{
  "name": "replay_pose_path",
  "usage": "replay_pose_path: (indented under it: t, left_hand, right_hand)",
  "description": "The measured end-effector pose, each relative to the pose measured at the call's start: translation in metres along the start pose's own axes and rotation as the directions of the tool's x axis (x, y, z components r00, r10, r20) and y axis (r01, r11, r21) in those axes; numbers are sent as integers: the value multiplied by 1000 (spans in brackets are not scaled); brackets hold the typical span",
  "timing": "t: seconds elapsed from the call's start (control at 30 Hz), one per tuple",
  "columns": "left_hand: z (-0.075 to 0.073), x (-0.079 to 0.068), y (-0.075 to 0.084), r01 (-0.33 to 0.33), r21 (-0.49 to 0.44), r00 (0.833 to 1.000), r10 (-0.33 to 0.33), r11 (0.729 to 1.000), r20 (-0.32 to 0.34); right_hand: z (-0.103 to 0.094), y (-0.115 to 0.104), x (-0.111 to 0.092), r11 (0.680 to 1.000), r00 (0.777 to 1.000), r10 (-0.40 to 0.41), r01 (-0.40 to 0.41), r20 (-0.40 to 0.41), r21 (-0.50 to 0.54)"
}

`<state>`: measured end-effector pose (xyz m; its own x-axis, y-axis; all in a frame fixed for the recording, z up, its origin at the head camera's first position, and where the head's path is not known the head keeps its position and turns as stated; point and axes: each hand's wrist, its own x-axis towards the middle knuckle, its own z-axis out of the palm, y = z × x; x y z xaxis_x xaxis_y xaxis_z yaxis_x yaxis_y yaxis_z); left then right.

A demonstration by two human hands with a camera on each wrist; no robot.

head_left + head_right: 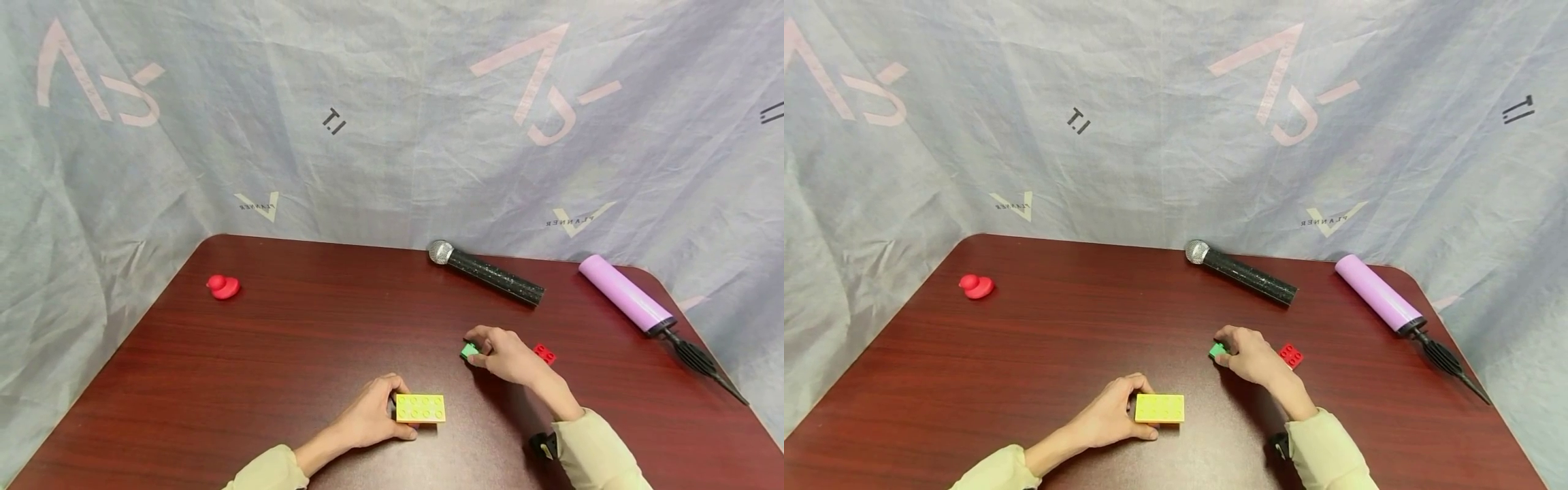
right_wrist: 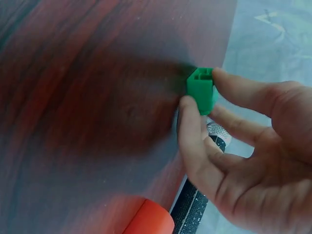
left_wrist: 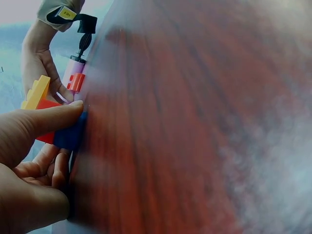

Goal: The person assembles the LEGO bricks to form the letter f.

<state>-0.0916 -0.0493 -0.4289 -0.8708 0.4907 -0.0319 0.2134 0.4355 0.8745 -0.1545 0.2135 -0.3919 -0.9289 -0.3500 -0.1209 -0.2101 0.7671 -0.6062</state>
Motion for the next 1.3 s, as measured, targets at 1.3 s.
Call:
replay_pose_path:
  t: [1.3]
  left_hand:
    - [-1, 3, -1, -15, -4, 1000, 15, 1000, -3]
  right_hand:
    - [22, -71, -24, 926, 927, -340, 301, 157, 230]
